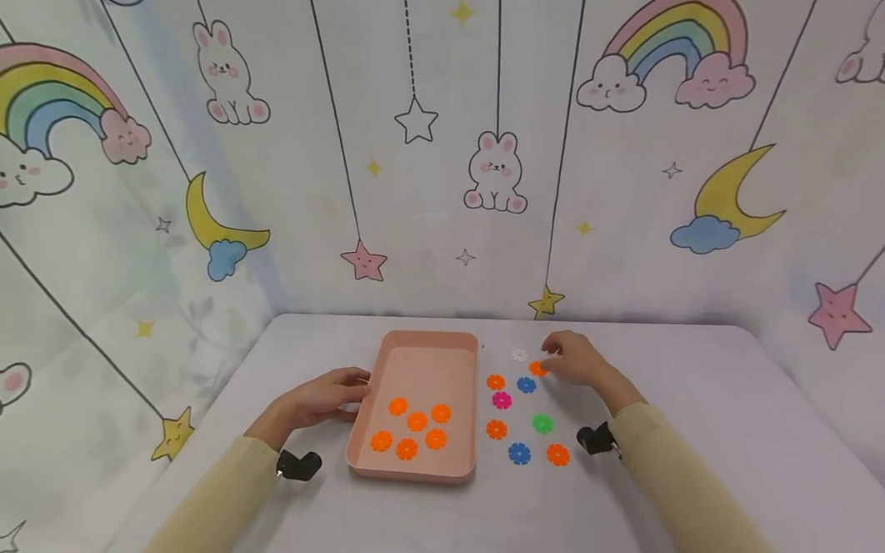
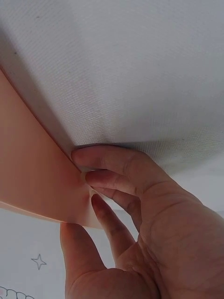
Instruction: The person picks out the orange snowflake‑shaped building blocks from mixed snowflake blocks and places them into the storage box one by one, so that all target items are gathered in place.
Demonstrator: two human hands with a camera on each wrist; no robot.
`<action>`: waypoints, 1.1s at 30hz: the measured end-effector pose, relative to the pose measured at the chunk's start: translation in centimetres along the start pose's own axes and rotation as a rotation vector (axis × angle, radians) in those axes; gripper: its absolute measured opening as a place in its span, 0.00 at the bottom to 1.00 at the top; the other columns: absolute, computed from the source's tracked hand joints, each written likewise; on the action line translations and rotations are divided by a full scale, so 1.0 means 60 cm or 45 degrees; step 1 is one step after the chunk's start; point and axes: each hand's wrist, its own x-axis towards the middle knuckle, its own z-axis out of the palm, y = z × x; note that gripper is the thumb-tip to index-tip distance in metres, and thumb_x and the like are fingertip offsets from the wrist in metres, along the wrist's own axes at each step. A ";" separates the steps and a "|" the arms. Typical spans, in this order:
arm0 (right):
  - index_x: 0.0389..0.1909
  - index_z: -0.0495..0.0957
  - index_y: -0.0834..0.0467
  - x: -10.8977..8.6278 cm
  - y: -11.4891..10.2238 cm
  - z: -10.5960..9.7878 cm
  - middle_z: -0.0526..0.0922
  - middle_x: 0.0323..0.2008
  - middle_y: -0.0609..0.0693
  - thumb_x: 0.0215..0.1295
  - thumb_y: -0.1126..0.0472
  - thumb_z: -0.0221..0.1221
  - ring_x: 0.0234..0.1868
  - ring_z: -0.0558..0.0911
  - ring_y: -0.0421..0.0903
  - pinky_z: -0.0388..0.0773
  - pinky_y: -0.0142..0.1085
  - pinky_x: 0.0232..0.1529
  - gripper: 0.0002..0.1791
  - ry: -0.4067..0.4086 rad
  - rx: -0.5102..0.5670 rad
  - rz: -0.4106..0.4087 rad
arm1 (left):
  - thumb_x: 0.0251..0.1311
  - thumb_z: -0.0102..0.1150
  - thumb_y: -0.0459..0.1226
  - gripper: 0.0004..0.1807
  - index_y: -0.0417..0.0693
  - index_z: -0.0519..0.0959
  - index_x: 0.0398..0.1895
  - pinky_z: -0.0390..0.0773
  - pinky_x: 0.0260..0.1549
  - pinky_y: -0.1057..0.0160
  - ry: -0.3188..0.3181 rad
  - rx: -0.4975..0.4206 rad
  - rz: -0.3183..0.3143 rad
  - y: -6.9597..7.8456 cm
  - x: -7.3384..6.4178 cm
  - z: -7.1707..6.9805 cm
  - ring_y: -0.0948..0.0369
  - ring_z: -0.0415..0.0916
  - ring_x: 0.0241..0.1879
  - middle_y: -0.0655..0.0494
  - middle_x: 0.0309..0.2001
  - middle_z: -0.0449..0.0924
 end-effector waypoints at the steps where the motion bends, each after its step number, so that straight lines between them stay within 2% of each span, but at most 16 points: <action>1: 0.53 0.78 0.70 0.001 0.004 0.001 0.81 0.48 0.64 0.67 0.61 0.63 0.48 0.76 0.58 0.80 0.51 0.50 0.19 -0.005 0.005 0.021 | 0.75 0.55 0.37 0.24 0.38 0.68 0.70 0.84 0.53 0.50 0.000 -0.001 0.000 0.000 0.000 0.000 0.52 0.78 0.52 0.41 0.65 0.71; 12: 0.52 0.81 0.67 0.015 0.021 0.014 0.81 0.45 0.60 0.65 0.62 0.67 0.45 0.77 0.55 0.82 0.46 0.48 0.18 -0.083 0.036 0.136 | 0.75 0.56 0.38 0.25 0.39 0.68 0.70 0.84 0.53 0.50 -0.004 0.003 0.002 0.002 0.001 0.000 0.52 0.78 0.52 0.42 0.65 0.72; 18: 0.50 0.81 0.67 0.020 0.023 0.018 0.81 0.45 0.59 0.64 0.63 0.68 0.46 0.76 0.55 0.82 0.47 0.50 0.17 -0.112 0.055 0.129 | 0.75 0.55 0.38 0.24 0.39 0.68 0.70 0.84 0.53 0.50 -0.007 0.003 -0.001 0.000 0.002 0.000 0.52 0.78 0.52 0.42 0.65 0.72; 25: 0.45 0.81 0.67 0.022 0.027 0.019 0.81 0.40 0.57 0.63 0.64 0.67 0.41 0.76 0.52 0.82 0.45 0.45 0.13 -0.107 0.046 0.111 | 0.75 0.55 0.36 0.24 0.38 0.68 0.70 0.83 0.54 0.50 -0.008 -0.008 -0.001 -0.001 0.001 0.001 0.52 0.78 0.52 0.42 0.64 0.72; 33: 0.50 0.80 0.67 0.025 0.029 0.019 0.80 0.43 0.58 0.64 0.65 0.66 0.44 0.76 0.54 0.80 0.47 0.51 0.16 -0.113 0.041 0.103 | 0.75 0.55 0.37 0.23 0.38 0.69 0.69 0.83 0.54 0.50 -0.023 -0.020 0.003 0.000 0.001 -0.001 0.52 0.79 0.52 0.42 0.64 0.72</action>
